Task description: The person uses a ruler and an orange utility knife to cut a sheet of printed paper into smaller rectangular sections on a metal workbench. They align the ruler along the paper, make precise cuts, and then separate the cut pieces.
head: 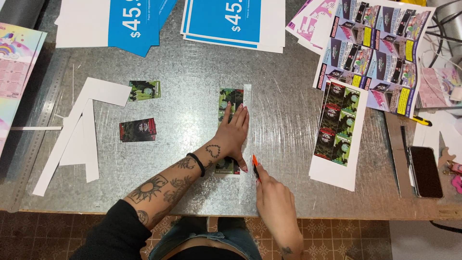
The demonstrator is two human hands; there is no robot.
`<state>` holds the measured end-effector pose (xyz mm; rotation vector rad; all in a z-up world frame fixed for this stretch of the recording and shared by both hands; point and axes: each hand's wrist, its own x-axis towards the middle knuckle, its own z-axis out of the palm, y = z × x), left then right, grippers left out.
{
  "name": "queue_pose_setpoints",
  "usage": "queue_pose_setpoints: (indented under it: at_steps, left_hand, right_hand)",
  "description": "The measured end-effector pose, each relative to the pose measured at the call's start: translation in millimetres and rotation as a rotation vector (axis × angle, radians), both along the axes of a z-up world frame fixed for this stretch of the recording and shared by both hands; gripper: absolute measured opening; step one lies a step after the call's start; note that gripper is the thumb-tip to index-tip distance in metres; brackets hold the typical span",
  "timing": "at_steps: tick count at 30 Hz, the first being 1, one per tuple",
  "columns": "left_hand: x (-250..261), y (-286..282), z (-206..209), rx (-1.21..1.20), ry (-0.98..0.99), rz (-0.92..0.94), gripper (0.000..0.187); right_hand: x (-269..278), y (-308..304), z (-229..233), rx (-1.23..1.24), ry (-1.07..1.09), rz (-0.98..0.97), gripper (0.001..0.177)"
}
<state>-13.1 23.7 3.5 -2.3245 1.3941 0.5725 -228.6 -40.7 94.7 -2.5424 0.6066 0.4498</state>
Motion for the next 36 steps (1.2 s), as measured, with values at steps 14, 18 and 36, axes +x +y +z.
queue_pose_setpoints:
  at_steps: [14, 18, 36]
  left_hand:
    - [-44.3, 47.1, -26.4, -0.587, -0.066, -0.082, 0.112]
    - [-74.2, 36.4, -32.9, -0.707, -0.134, -0.030, 0.115]
    - [-193.2, 44.9, -26.1, -0.864, 0.047, -0.328, 0.063]
  right_hand:
    - [-100.5, -51.8, 13.8, 0.142, -0.217, -0.381, 0.053]
    - [-112.3, -57.1, 11.3, 0.071, -0.230, -0.495, 0.050]
    - [-115.7, -68.8, -2.1, 0.041, -0.364, -0.563, 0.052]
